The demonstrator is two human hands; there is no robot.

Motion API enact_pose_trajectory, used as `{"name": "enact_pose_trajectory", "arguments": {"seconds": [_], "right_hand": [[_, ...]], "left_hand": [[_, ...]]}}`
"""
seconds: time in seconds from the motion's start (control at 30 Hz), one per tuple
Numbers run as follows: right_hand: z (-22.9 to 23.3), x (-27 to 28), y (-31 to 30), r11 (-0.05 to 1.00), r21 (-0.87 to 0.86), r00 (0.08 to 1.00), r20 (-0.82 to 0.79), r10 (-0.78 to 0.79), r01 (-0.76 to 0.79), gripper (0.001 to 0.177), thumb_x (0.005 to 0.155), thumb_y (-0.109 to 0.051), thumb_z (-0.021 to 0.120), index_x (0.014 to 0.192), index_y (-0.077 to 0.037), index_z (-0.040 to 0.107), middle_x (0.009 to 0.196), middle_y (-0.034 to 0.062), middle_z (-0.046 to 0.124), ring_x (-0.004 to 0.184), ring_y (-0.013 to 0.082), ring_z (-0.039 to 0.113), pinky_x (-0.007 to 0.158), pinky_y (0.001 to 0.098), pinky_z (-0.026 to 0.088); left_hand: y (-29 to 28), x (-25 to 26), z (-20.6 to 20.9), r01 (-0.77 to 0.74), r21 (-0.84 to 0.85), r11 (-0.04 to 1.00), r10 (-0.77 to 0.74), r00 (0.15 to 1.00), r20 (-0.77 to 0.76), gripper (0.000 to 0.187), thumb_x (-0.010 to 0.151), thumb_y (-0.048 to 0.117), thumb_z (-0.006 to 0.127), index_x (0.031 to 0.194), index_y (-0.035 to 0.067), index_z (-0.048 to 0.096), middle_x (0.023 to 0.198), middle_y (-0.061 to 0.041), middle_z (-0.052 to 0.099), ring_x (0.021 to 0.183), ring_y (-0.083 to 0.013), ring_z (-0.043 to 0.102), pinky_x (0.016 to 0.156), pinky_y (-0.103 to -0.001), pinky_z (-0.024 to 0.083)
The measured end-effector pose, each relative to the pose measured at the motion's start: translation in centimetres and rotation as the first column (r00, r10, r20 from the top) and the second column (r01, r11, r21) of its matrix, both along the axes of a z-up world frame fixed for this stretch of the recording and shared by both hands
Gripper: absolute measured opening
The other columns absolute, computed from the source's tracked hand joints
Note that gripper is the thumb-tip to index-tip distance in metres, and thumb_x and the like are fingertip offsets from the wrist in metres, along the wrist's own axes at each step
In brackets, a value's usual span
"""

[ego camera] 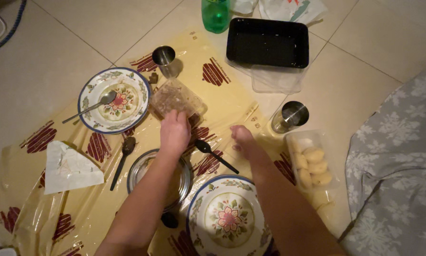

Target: The person cleans the inside of a metal pot and a ceramic bowl using a cloth, then wipes their hands and organizes the cleaned items on a tray. They also move a plastic bag of food and a metal cup on the floor.

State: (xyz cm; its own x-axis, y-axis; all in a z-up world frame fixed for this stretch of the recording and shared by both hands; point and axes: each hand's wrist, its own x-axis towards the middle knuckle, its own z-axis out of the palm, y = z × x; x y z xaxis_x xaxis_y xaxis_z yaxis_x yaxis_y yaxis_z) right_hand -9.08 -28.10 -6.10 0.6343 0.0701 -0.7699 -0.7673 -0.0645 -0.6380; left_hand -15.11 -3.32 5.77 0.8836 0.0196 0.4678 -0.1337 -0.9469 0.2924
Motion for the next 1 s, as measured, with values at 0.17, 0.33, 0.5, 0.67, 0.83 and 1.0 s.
{"name": "enact_pose_trajectory", "arguments": {"seconds": [0.17, 0.33, 0.5, 0.67, 0.83, 1.0], "right_hand": [[0.3, 0.0, -0.2, 0.997, 0.027, 0.998, -0.020, -0.067, 0.067, 0.014, 0.092, -0.035, 0.060, 0.097, -0.023, 0.056, 0.082, -0.0036, 0.052, 0.079, 0.0143, 0.049, 0.072, 0.0412, 0.044], [0.5, -0.3, -0.2, 0.997, 0.041, 0.998, -0.025, -0.065, 0.066, 0.018, 0.091, -0.032, 0.062, 0.107, -0.024, 0.059, 0.083, -0.0046, 0.053, 0.080, 0.0137, 0.048, 0.076, 0.0417, 0.043], [1.7, -0.3, -0.2, 0.996, 0.032, 0.996, -0.043, -0.082, 0.084, 0.021, 0.091, -0.035, 0.062, 0.109, -0.023, 0.062, 0.080, -0.0055, 0.052, 0.078, 0.0129, 0.047, 0.077, 0.0411, 0.044], [1.4, -0.3, -0.2, 0.998, 0.022, 0.998, -0.024, -0.057, 0.057, 0.016, 0.092, -0.034, 0.061, 0.101, -0.021, 0.059, 0.077, -0.0036, 0.049, 0.072, 0.0139, 0.046, 0.071, 0.0394, 0.043], [-0.2, -0.4, -0.4, 0.995, 0.101, 0.996, 0.080, -0.026, 0.018, 0.020, 0.093, -0.036, 0.060, 0.088, -0.019, 0.050, 0.070, -0.0019, 0.039, 0.057, 0.0163, 0.035, 0.052, 0.0354, 0.032], [-0.5, -0.7, -0.4, 0.990, 0.116, 0.995, 0.049, -0.086, 0.080, 0.011, 0.088, -0.028, 0.060, 0.086, -0.020, 0.053, 0.068, -0.0043, 0.042, 0.057, 0.0124, 0.038, 0.050, 0.0325, 0.033]], "left_hand": [[0.4, 0.8, -0.6, -0.031, 0.025, 0.999, 0.032, 0.999, -0.032, 0.011, 0.082, 0.007, 0.065, 0.092, 0.003, 0.064, 0.093, -0.018, 0.059, 0.091, -0.0391, 0.060, 0.079, -0.052, 0.050], [0.0, 0.8, -2.0, -0.051, 0.013, 0.999, 0.052, 0.988, -0.148, 0.010, 0.086, 0.007, 0.059, 0.092, 0.005, 0.067, 0.094, -0.017, 0.063, 0.092, -0.0388, 0.062, 0.081, -0.051, 0.051], [0.4, -0.5, -3.0, -0.026, 0.049, 0.998, 0.040, 0.952, -0.303, 0.015, 0.084, 0.005, 0.058, 0.095, 0.005, 0.069, 0.097, -0.018, 0.066, 0.095, -0.0385, 0.064, 0.085, -0.049, 0.052], [0.4, -0.8, -3.4, -0.030, 0.018, 0.999, 0.034, 0.954, -0.297, 0.017, 0.083, 0.006, 0.059, 0.095, 0.003, 0.072, 0.097, -0.019, 0.068, 0.094, -0.0398, 0.066, 0.084, -0.050, 0.052], [0.8, -0.8, -2.4, -0.018, -0.037, 0.999, 0.004, 0.936, -0.352, 0.020, 0.087, 0.009, 0.060, 0.101, 0.005, 0.074, 0.109, -0.021, 0.070, 0.097, -0.0405, 0.068, 0.089, -0.048, 0.054], [1.0, -0.6, -0.9, -0.035, 0.033, 0.999, 0.047, 0.855, -0.517, 0.022, 0.086, 0.023, 0.068, 0.099, 0.006, 0.074, 0.106, -0.021, 0.070, 0.101, -0.0409, 0.066, 0.089, -0.049, 0.053]]}}
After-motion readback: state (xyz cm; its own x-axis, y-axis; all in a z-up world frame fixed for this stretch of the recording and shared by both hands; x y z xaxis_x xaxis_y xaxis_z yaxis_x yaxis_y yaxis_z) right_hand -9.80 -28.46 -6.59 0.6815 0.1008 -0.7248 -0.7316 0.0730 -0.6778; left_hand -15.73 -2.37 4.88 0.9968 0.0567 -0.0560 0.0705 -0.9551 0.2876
